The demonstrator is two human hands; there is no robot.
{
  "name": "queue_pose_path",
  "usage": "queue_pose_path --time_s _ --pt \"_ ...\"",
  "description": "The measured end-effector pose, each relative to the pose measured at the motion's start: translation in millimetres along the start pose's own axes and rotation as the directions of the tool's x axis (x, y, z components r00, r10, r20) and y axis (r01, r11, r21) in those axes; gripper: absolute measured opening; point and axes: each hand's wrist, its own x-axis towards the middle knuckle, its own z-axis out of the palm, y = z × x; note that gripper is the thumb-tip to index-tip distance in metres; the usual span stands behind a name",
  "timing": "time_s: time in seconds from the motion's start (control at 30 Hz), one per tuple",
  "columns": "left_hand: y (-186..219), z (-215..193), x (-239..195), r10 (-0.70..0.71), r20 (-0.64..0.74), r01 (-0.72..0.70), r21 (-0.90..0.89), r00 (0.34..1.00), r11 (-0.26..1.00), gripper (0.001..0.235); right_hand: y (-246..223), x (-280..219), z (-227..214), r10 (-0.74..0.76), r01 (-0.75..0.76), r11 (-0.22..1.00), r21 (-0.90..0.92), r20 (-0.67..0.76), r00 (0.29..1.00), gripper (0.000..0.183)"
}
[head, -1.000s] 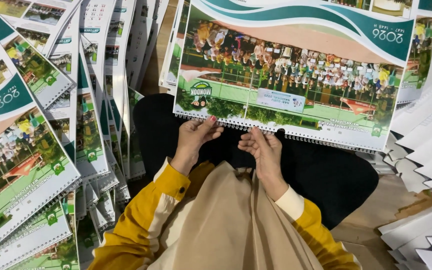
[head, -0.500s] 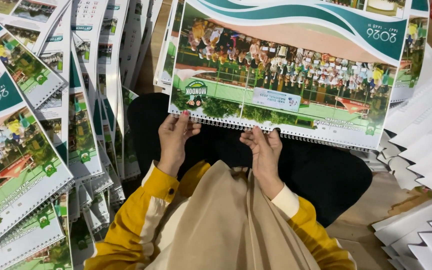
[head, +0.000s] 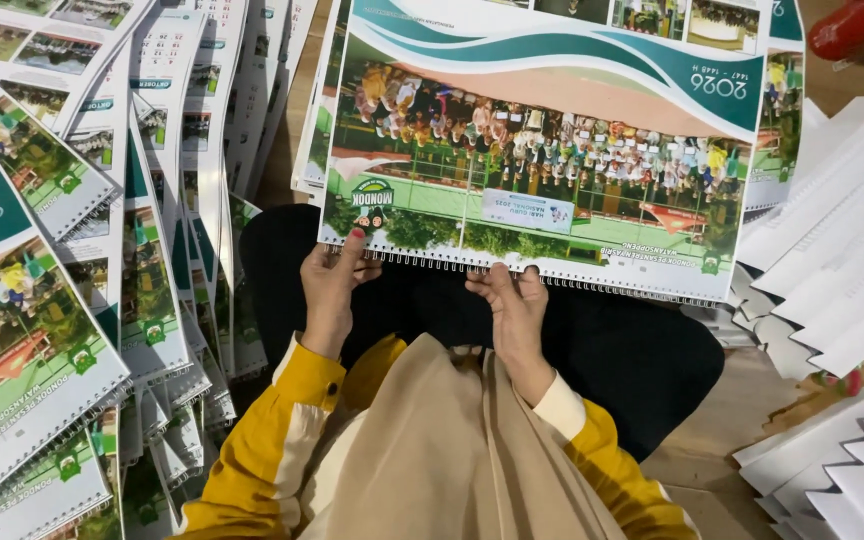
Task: The person sits on the floor and assembles wall calendars by inserting metal spiral rings into the punched holes of the pages. They handle the calendar pages and rings by hand, securing the binding and stacking the finished items.
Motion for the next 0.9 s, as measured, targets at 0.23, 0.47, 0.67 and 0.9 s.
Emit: queue_pose_path --time_s 0.23,0.47,0.67,0.9 --pt "5 3 -6 0.032 -0.061 -0.034 -0.037 0.998 0.999 0.023 -10 -3 4 0.085 -0.085 0.995 -0.06 -0.015 0.996 0.024" --pt "-16 55 -41 -0.212 0.227 0.255 -0.18 0.951 0.95 0.04 -13 2 -15 0.162 -0.138 0.971 -0.195 0.112 0.981 0.023" --pt "12 89 -68 -0.208 0.095 0.217 -0.104 0.974 0.971 0.034 -52 26 -124 0.208 -0.189 0.976 -0.11 0.193 0.959 0.018" --pt "-8 141 -76 -0.226 -0.075 0.206 -0.209 0.971 0.956 0.032 -142 69 -234 0.095 -0.098 0.995 -0.019 -0.138 0.986 0.015"
